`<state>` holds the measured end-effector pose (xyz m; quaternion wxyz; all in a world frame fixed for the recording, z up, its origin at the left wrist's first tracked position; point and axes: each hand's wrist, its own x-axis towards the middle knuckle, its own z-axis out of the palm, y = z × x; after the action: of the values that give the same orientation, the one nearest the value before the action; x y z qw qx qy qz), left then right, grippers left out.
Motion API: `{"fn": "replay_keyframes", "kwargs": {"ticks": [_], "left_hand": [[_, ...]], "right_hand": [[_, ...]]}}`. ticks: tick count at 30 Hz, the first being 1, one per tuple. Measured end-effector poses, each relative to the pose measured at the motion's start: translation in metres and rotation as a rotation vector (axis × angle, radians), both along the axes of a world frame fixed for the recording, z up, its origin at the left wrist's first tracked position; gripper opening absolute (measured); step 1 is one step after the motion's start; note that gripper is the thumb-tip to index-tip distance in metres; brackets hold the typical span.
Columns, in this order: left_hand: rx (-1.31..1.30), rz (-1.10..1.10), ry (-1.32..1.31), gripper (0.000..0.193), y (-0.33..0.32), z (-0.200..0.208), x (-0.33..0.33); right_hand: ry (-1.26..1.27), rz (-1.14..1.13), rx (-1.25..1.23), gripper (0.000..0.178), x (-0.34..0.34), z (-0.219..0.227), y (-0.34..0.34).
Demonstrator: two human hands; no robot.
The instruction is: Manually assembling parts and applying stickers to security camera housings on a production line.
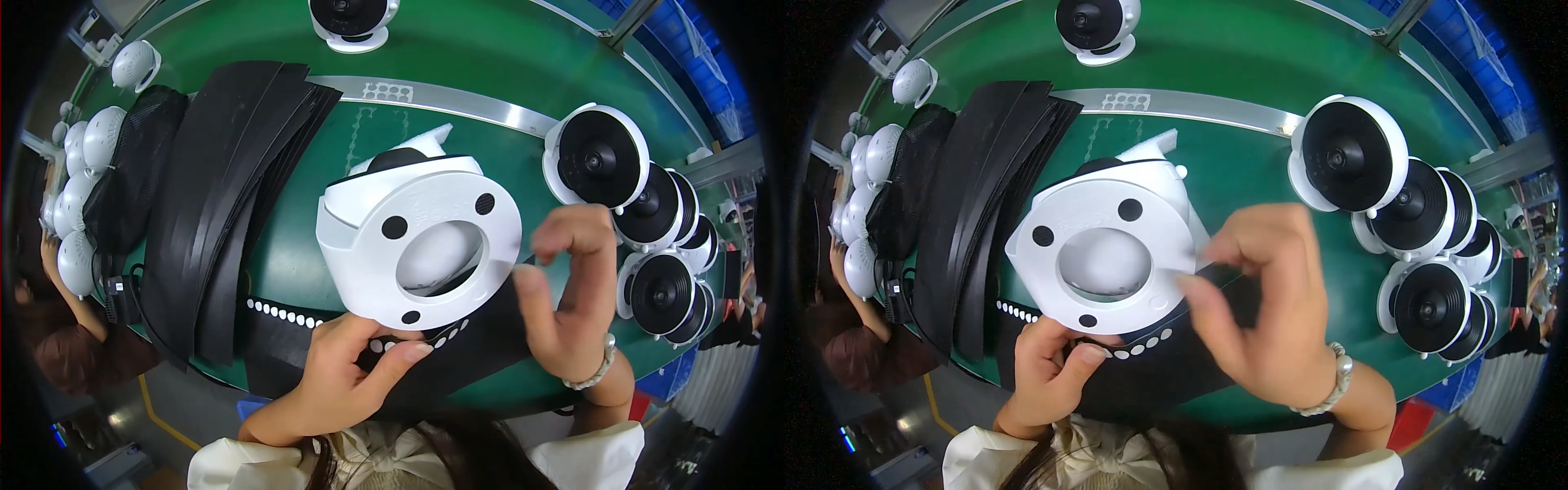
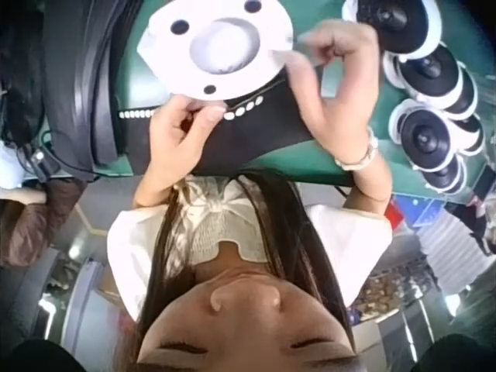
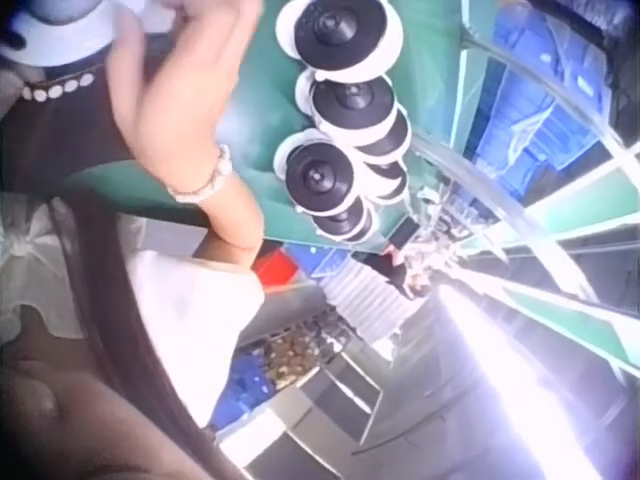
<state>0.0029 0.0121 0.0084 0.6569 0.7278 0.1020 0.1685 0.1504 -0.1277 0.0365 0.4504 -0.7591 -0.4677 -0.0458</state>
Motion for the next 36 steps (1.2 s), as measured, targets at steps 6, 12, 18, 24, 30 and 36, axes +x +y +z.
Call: {"fn": "replay_keyframes", "kwargs": {"ticks": [6,12,18,24,30,36], "left_hand": [[-0.031,0.027,0.077,0.018,-0.004,0.003,0.0],[-0.06,0.056,0.036,0.025,-0.005,0.002,0.003],[-0.012,-0.038,0.168,0.034,-0.002,0.009,-0.002],[-0.021,0.023,0.09,0.029,-0.006,0.005,0.001],[-0.09,0.063,0.037,0.027,-0.007,0.004,0.006],[-0.066,0.034,0.053,0.028,0.001,-0.003,-0.001]], "right_hand": [[0.333,0.209,0.039,0.015,-0.006,-0.003,-0.004],[0.241,0.235,0.018,0.014,-0.004,-0.001,-0.003],[0.279,0.249,0.057,0.016,-0.006,-0.007,-0.003],[0.259,0.213,0.016,0.017,-0.008,-0.002,-0.002],[0.449,0.096,-0.083,0.02,-0.008,0.006,-0.001],[0.761,0.322,-0.049,0.032,0.037,0.024,0.019]]}}
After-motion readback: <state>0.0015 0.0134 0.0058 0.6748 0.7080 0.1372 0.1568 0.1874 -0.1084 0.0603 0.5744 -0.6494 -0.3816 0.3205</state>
